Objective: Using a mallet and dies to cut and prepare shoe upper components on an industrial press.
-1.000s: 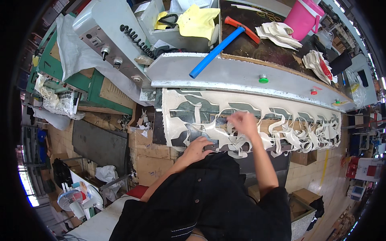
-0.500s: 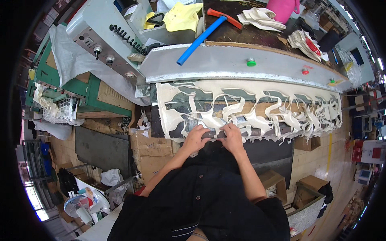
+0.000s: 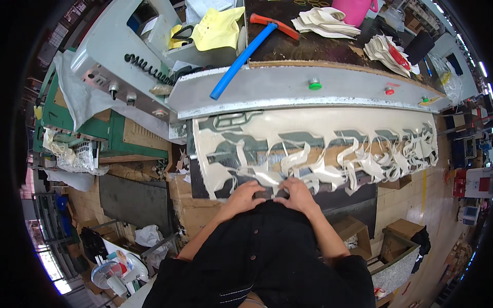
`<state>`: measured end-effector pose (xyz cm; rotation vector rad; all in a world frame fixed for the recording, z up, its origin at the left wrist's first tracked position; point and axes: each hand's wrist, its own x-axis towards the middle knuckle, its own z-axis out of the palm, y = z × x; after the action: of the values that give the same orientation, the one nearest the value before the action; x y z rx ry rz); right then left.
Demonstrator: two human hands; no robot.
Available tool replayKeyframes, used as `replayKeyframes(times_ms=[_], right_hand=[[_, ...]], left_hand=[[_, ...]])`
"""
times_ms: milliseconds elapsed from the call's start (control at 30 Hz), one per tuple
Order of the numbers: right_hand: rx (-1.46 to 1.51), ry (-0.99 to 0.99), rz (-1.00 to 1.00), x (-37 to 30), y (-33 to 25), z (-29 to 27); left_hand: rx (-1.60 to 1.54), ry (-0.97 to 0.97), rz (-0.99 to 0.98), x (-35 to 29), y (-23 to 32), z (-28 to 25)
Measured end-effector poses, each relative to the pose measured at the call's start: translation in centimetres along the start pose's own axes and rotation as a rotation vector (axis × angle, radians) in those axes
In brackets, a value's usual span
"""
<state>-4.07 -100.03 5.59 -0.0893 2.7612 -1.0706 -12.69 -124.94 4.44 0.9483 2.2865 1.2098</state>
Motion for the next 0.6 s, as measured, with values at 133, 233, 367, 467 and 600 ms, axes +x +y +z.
replayKeyframes(times_ms=[133,233,367,467,600], right_hand=[[0.135,-0.231,0.038,4.8,1.5,-3.4],[0.311,0.218,0.21,11.1,3.0,-2.4],[0.188,0.501,0.051,16.1,4.7,0.5],[0.052,0.53,-0.013,15.8,6.0,2.3],[0.018,0.545,-0.028,14.1,6.6,3.4]], left_hand=[[0.064,0.067,-0.039,5.7,-0.4,-3.5],[0.344,0.371,0.134,13.7,-1.8,-4.3],[0.624,0.276,0.079,19.6,-4.6,-4.1],[0.446,0.02,0.038,19.3,-6.5,-3.9],[0.347,-0.006,0.064,18.2,-7.1,-2.9]])
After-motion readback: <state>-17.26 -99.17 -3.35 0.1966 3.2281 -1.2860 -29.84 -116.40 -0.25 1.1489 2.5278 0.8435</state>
